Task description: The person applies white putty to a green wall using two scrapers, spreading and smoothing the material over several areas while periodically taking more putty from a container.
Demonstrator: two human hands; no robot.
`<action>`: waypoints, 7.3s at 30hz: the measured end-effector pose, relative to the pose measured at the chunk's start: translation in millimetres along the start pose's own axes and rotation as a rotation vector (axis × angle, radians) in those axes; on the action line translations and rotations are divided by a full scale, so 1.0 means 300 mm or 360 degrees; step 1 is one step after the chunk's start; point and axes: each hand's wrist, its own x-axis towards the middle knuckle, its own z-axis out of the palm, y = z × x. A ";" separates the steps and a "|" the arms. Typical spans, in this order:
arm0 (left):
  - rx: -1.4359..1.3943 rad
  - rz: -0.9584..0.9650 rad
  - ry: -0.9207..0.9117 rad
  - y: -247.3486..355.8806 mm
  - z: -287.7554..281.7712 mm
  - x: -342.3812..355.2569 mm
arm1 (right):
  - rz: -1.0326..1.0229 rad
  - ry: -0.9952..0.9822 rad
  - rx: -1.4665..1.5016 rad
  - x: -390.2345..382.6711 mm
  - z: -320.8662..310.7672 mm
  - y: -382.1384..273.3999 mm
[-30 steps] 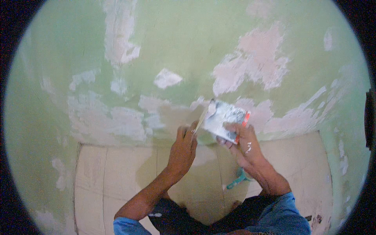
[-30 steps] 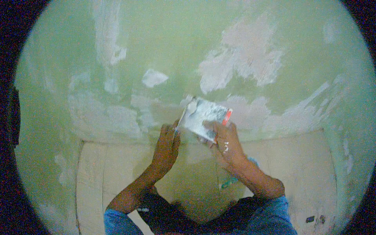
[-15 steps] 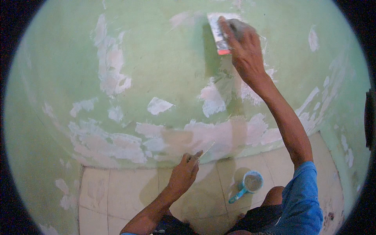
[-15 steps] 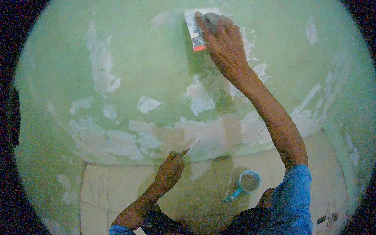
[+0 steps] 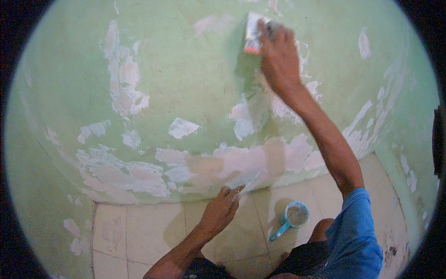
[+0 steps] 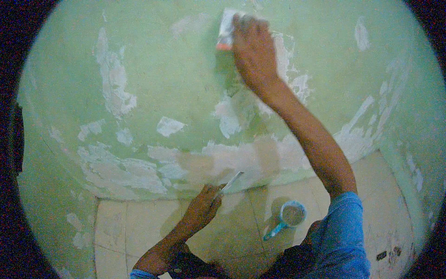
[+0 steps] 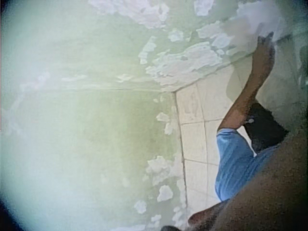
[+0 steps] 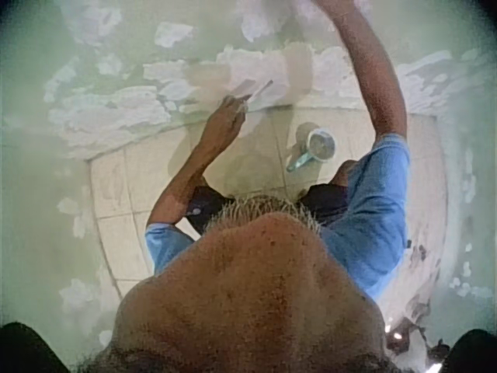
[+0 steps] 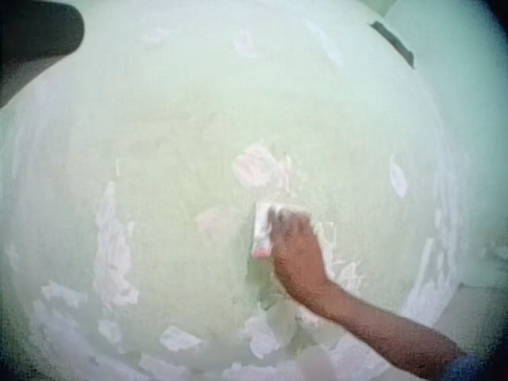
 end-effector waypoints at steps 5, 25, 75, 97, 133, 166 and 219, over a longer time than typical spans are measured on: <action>0.0000 -0.0034 -0.0025 -0.020 -0.016 -0.007 | -0.0159 -0.0185 0.0262 -0.098 -0.036 -0.141; 0.0035 0.0037 -0.0165 -0.012 0.025 0.008 | 0.0132 0.0101 -0.0106 0.025 0.033 -0.112; 0.0080 -0.0063 -0.0399 -0.073 0.038 0.009 | -0.0691 -0.0191 -0.0017 -0.047 -0.028 -0.262; -0.0002 0.0079 -0.0344 -0.073 0.086 0.024 | -0.0232 -0.0026 -0.0254 -0.099 -0.031 0.156; 0.0122 0.0051 -0.0356 -0.104 0.087 0.008 | 0.0169 0.0035 -0.0292 -0.140 -0.132 0.287; -0.1593 -0.0854 -0.0143 0.087 -0.050 0.048 | -0.0168 -0.1202 0.1251 -0.766 -0.338 0.046; 0.0452 -0.0279 -0.0509 0.018 0.064 0.000 | -0.0234 -0.0199 0.0138 -0.180 -0.165 0.374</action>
